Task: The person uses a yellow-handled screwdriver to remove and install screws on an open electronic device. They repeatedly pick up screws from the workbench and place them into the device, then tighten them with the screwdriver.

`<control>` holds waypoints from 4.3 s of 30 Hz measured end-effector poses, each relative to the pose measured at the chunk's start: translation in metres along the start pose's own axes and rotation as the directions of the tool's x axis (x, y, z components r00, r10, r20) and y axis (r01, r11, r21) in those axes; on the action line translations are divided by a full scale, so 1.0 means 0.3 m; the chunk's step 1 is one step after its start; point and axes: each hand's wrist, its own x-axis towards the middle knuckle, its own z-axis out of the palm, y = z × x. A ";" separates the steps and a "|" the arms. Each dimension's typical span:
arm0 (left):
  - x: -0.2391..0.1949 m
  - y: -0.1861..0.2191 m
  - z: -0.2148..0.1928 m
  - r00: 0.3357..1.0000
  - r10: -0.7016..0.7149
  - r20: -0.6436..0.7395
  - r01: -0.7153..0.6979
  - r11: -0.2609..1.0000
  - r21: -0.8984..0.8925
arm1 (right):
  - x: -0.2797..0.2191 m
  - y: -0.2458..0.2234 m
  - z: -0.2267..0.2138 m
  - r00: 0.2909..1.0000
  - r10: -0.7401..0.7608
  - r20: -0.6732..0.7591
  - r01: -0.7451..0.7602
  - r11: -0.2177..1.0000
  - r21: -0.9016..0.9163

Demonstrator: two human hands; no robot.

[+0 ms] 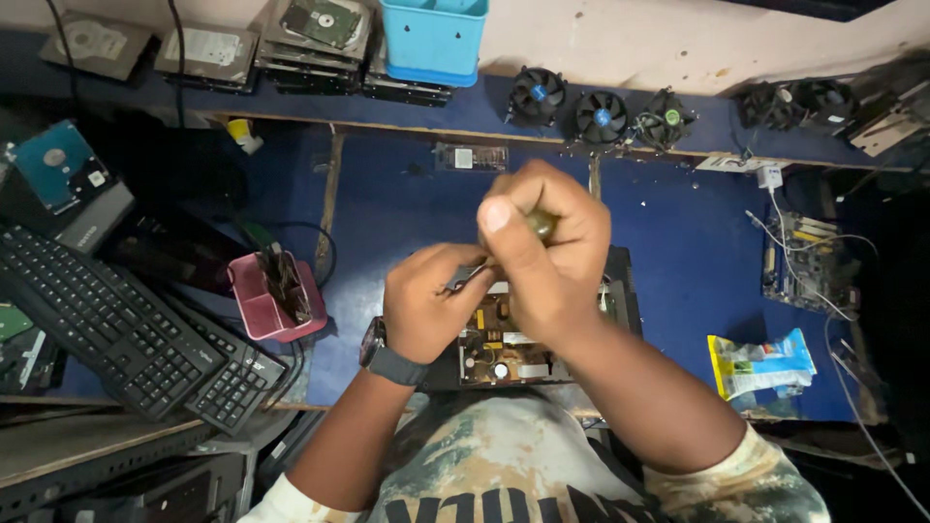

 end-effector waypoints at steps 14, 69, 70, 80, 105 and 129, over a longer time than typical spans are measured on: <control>-0.042 -0.084 -0.020 0.975 0.002 0.221 0.046 0.977 -0.209 | 0.159 0.049 -0.134 0.530 0.018 0.848 -0.529 0.788 0.314; -0.044 -0.063 -0.014 0.967 0.150 0.207 -0.116 0.979 -0.170 | 0.155 0.031 -0.159 0.496 -0.083 0.865 -0.481 0.803 0.353; -0.047 -0.070 -0.012 0.967 0.164 0.194 -0.131 0.976 -0.172 | 0.172 0.034 -0.158 0.433 -0.089 0.897 -0.523 0.786 0.331; -0.038 -0.084 0.020 1.000 -0.006 0.009 0.007 0.998 -0.057 | 0.054 -0.051 -0.021 0.982 0.130 0.134 -0.133 0.991 0.017; -0.063 -0.093 0.057 0.998 0.021 -0.053 -0.023 0.999 -0.042 | 0.097 -0.047 -0.070 0.966 0.080 0.247 -0.084 0.996 0.003; -0.039 -0.077 0.014 0.998 0.046 0.042 -0.043 0.997 -0.070 | 0.130 -0.150 -0.089 0.860 -0.213 0.463 0.472 0.675 -0.567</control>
